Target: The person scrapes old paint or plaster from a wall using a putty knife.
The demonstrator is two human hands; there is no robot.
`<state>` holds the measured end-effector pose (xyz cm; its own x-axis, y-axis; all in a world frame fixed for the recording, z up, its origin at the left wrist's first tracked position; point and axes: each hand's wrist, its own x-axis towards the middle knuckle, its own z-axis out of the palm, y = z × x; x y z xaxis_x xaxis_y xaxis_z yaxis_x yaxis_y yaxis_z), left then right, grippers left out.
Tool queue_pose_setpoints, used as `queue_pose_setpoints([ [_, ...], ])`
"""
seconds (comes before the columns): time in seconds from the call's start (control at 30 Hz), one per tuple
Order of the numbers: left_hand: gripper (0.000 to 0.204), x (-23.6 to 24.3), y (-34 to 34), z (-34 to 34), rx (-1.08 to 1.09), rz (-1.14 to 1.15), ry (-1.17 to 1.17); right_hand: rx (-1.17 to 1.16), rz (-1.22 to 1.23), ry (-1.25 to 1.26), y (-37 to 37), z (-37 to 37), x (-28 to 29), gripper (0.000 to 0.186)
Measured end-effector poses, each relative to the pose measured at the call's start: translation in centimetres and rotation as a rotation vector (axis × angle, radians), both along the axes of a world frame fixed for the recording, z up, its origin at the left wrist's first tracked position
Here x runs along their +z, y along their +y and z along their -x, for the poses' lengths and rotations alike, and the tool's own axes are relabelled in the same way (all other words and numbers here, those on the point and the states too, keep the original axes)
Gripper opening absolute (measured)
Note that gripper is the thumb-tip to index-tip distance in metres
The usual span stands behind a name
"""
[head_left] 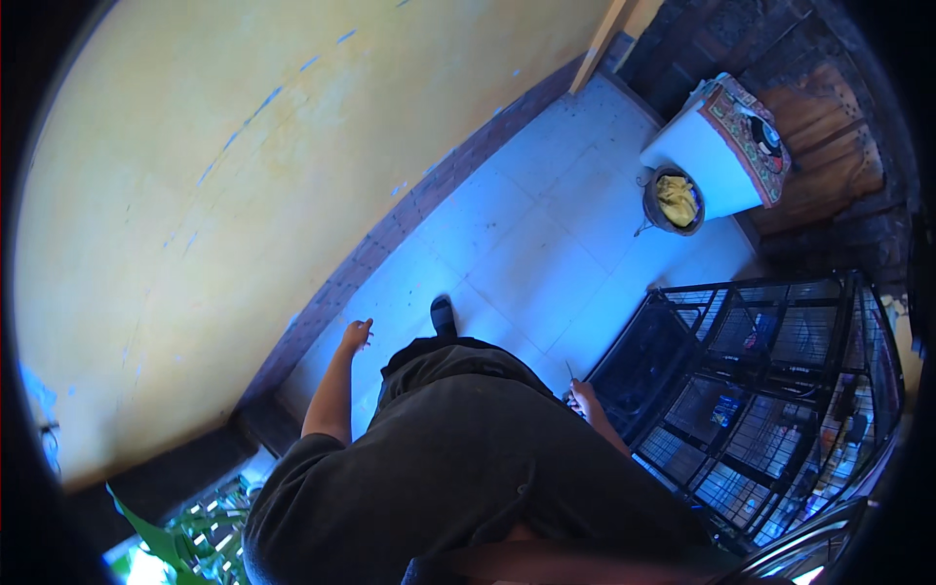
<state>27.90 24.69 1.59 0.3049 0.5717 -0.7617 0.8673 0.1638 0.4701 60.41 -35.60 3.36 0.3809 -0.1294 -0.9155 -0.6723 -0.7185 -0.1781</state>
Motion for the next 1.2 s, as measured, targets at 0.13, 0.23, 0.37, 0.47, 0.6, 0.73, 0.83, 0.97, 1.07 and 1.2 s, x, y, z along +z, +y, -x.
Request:
queue_pose_setpoints([
  [0.13, 0.061, -2.7, 3.3, -4.5, -0.087, -0.013, -0.03, 0.067, 0.03, -0.075, 3.3, -5.6, 1.1, 0.044],
  [0.23, 0.059, -4.5, 6.1, -6.7, -0.237, -0.012, 0.044, 0.071, -0.028, -0.223, 8.3, -10.2, 3.3, 0.047],
  [0.37, 0.058, -4.4, 9.8, -10.9, -0.348, 0.006, 0.14, 0.04, -0.118, -0.333, 14.2, -14.8, 7.2, 0.041],
  [0.47, 0.057, -3.3, 8.3, -18.8, -0.25, 0.107, 0.054, -0.071, -0.182, -0.377, 14.7, -18.4, 8.8, 0.038],
  [0.6, 0.052, -0.3, 7.8, -28.5, -0.221, 0.128, -0.198, -0.272, -0.458, -0.42, 19.2, -24.0, 12.1, 0.033],
  [0.73, 0.048, 4.9, 4.4, -43.0, -0.325, 0.123, -0.335, -0.214, -0.631, -0.528, 21.9, -32.1, 14.1, 0.032],
  [0.83, 0.045, 9.1, 2.2, -54.5, -0.374, 0.064, -0.484, -0.12, -0.703, -0.621, 23.3, -39.3, 15.5, 0.034],
  [0.97, 0.034, 15.6, 4.5, -67.5, -0.546, -0.453, -0.767, -0.076, -0.804, -0.644, 24.1, -49.0, 18.0, 0.031],
  [1.07, 0.03, 26.9, 8.5, -74.8, -0.452, -1.182, -0.704, -0.057, -0.848, -0.604, 23.3, -56.2, 20.3, 0.03],
  [1.2, 0.053, 41.8, 15.3, -74.8, -0.244, -1.951, -0.414, 0.076, -0.836, -0.581, 24.8, -65.7, 22.6, 0.03],
])
